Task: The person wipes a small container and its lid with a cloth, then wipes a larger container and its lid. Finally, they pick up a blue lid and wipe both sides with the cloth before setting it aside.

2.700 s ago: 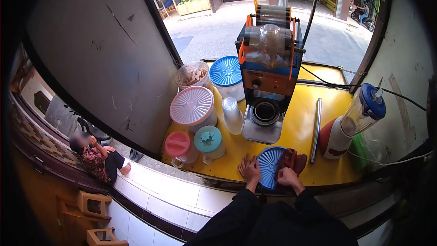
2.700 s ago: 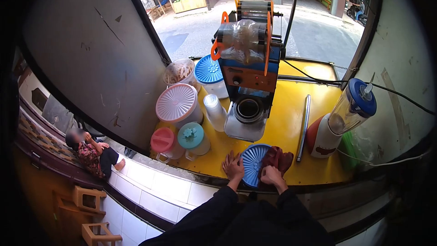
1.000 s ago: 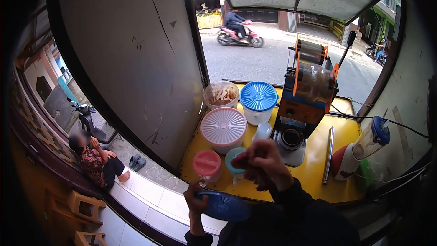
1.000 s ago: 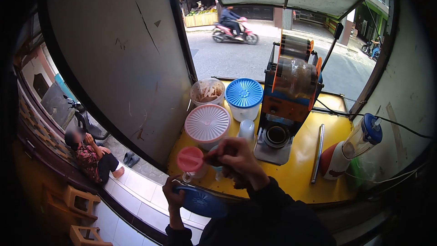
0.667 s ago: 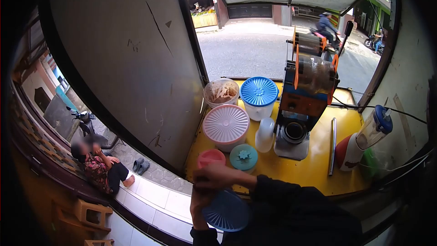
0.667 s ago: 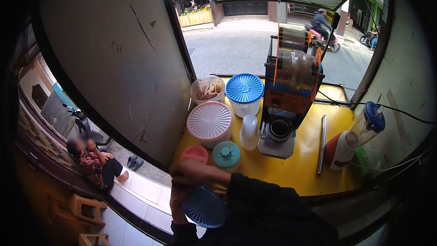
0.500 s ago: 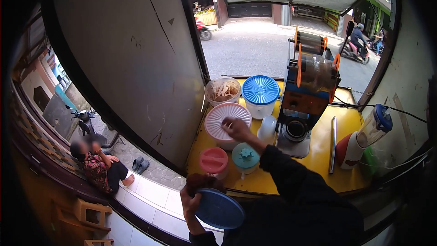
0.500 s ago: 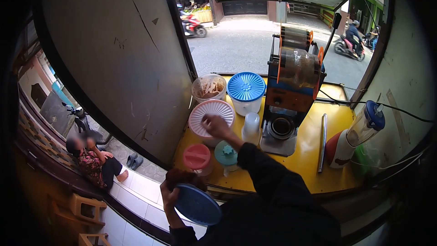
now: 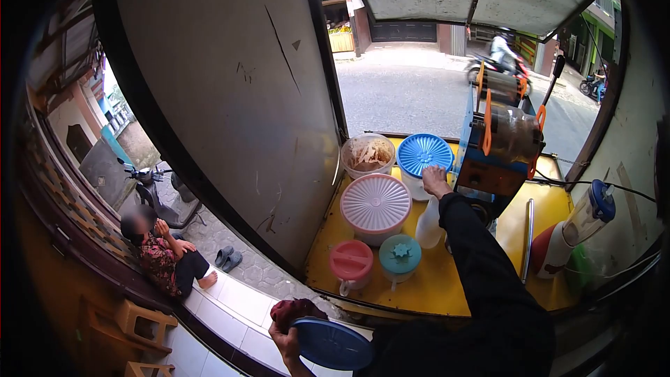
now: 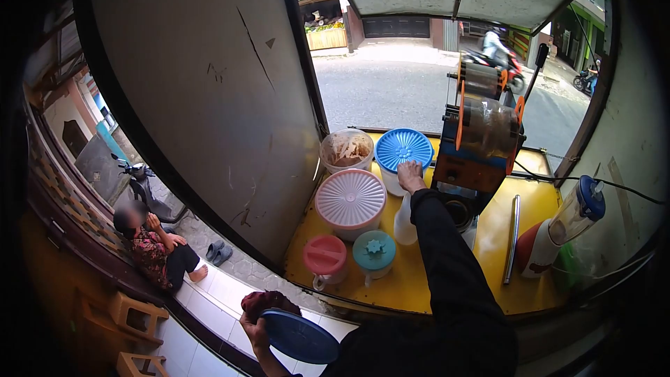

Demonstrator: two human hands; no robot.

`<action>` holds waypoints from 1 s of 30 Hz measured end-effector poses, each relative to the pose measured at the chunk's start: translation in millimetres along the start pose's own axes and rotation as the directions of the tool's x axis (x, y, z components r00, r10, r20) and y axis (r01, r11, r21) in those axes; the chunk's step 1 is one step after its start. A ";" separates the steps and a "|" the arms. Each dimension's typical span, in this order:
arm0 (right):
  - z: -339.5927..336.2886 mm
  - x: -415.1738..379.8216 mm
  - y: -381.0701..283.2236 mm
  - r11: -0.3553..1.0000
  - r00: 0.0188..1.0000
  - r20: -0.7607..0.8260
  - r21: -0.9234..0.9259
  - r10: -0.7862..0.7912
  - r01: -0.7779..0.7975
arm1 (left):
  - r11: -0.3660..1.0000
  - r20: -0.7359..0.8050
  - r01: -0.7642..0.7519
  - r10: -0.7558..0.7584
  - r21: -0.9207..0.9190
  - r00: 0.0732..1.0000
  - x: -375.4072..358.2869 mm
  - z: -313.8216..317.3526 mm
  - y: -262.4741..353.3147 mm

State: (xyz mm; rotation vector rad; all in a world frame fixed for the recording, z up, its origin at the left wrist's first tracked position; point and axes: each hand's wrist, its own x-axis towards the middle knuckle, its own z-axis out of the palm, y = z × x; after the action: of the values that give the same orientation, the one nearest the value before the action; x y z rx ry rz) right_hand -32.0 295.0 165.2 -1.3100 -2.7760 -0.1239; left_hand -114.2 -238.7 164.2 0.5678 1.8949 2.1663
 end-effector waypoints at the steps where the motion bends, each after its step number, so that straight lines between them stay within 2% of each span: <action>1: 3.9 1.4 2.5 0.996 0.996 -0.064 -0.072 -0.055 0.050 | 1.000 -0.004 -0.002 0.002 0.002 1.000 -0.7 0.2 1.9; 2: 10.8 3.7 4.3 0.991 0.985 -0.148 -0.105 -0.093 0.077 | 1.000 -0.011 -0.028 0.028 0.004 1.000 -2.1 0.0 4.0; 7: 7.4 15.6 12.6 0.975 0.982 -0.060 -0.147 -0.179 0.168 | 0.999 -0.047 -0.010 0.011 0.035 0.999 -13.6 -10.6 4.3; 9: 11.5 18.3 16.4 0.978 0.942 -0.285 -0.160 -0.178 0.137 | 0.999 -0.053 -0.026 0.028 0.045 0.998 -17.6 -10.3 6.6; 10: 3.7 20.9 16.1 0.977 0.950 -0.255 -0.160 -0.178 0.140 | 0.999 -0.049 -0.021 0.023 0.049 0.999 -18.1 -12.3 4.2; 11: -8.0 22.1 14.1 0.981 0.959 -0.227 -0.132 -0.171 0.144 | 0.999 -0.052 -0.019 0.021 0.040 0.998 -18.5 -14.6 -0.2; 16: -45.2 35.0 1.9 0.988 0.949 -0.299 0.084 -0.101 0.132 | 0.999 -0.045 -0.035 0.036 0.016 0.998 -10.2 0.9 8.1; 17: -51.8 34.8 -1.1 0.980 0.925 -0.369 0.134 -0.088 0.147 | 0.998 -0.026 -0.057 0.057 0.015 0.998 -7.2 4.4 9.1; 19: -67.6 30.3 -8.9 0.934 0.922 -0.376 0.286 -0.096 0.214 | 0.997 -0.001 -0.078 0.078 0.011 0.997 -1.0 11.7 10.6; 21: -67.2 18.1 -19.4 0.880 0.865 -0.465 0.310 -0.190 0.360 | 0.997 0.016 -0.078 0.078 0.027 0.997 6.4 20.1 10.2; 22: -72.8 4.2 -25.7 0.864 0.861 -0.440 0.296 -0.256 0.408 | 0.997 0.069 -0.076 0.076 0.000 0.995 11.3 23.1 9.9; 23: -70.6 -6.7 -29.9 0.857 0.816 -0.452 0.186 -0.360 0.481 | 0.997 0.072 -0.076 0.076 -0.004 0.994 17.4 27.8 12.0; 26: -54.1 -50.2 -41.3 0.777 0.767 -0.385 0.172 -0.513 0.606 | 0.981 0.124 -0.175 0.164 0.083 0.979 36.2 40.7 18.9; 27: -46.9 -66.3 -45.4 0.772 0.777 -0.339 0.185 -0.530 0.608 | 0.982 0.129 -0.170 0.159 0.081 0.979 44.4 45.4 20.5; 30: -35.2 -100.8 -46.8 0.732 0.760 -0.200 0.205 -0.619 0.650 | 0.945 0.231 -0.295 0.259 0.140 0.938 71.9 61.0 23.4</action>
State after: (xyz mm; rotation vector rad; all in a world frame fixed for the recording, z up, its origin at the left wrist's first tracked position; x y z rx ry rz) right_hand -3.2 184.5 188.4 -0.2341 -2.8724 0.1298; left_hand -151.7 -158.4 204.1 1.1152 1.9973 2.0073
